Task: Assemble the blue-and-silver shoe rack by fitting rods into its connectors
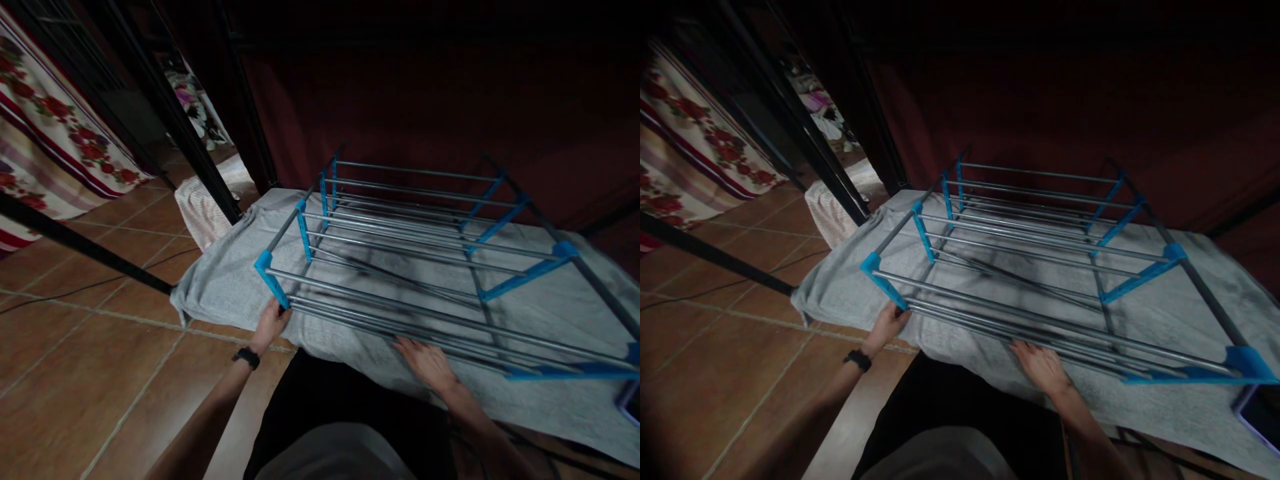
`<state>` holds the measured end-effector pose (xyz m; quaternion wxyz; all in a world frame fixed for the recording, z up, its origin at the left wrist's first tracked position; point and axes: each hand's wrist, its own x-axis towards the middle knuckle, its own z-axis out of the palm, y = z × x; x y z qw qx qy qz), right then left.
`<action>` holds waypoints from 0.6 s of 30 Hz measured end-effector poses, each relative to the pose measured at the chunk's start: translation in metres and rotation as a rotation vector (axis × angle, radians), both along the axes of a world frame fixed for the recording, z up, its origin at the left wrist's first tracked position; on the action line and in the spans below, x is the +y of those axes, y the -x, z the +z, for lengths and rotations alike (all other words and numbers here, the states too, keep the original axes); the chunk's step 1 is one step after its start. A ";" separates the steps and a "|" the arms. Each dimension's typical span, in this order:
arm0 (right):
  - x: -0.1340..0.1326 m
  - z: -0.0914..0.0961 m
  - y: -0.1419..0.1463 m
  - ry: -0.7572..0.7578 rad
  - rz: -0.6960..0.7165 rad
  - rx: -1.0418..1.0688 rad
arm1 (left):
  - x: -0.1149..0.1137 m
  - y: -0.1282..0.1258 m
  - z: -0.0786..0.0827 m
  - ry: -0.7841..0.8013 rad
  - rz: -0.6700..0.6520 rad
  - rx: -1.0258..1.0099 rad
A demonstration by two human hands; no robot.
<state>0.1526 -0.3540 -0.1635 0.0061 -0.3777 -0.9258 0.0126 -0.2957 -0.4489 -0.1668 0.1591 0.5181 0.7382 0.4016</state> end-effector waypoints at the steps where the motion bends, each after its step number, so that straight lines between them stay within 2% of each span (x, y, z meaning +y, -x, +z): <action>1: -0.001 0.000 0.000 -0.004 0.006 0.013 | 0.000 0.000 0.000 0.003 -0.001 -0.008; 8: -0.001 0.003 0.002 -0.046 0.002 0.025 | 0.001 -0.009 0.001 0.014 0.027 -0.055; 18: 0.003 0.000 -0.010 0.049 -0.014 0.040 | 0.001 -0.022 0.003 0.025 0.060 -0.101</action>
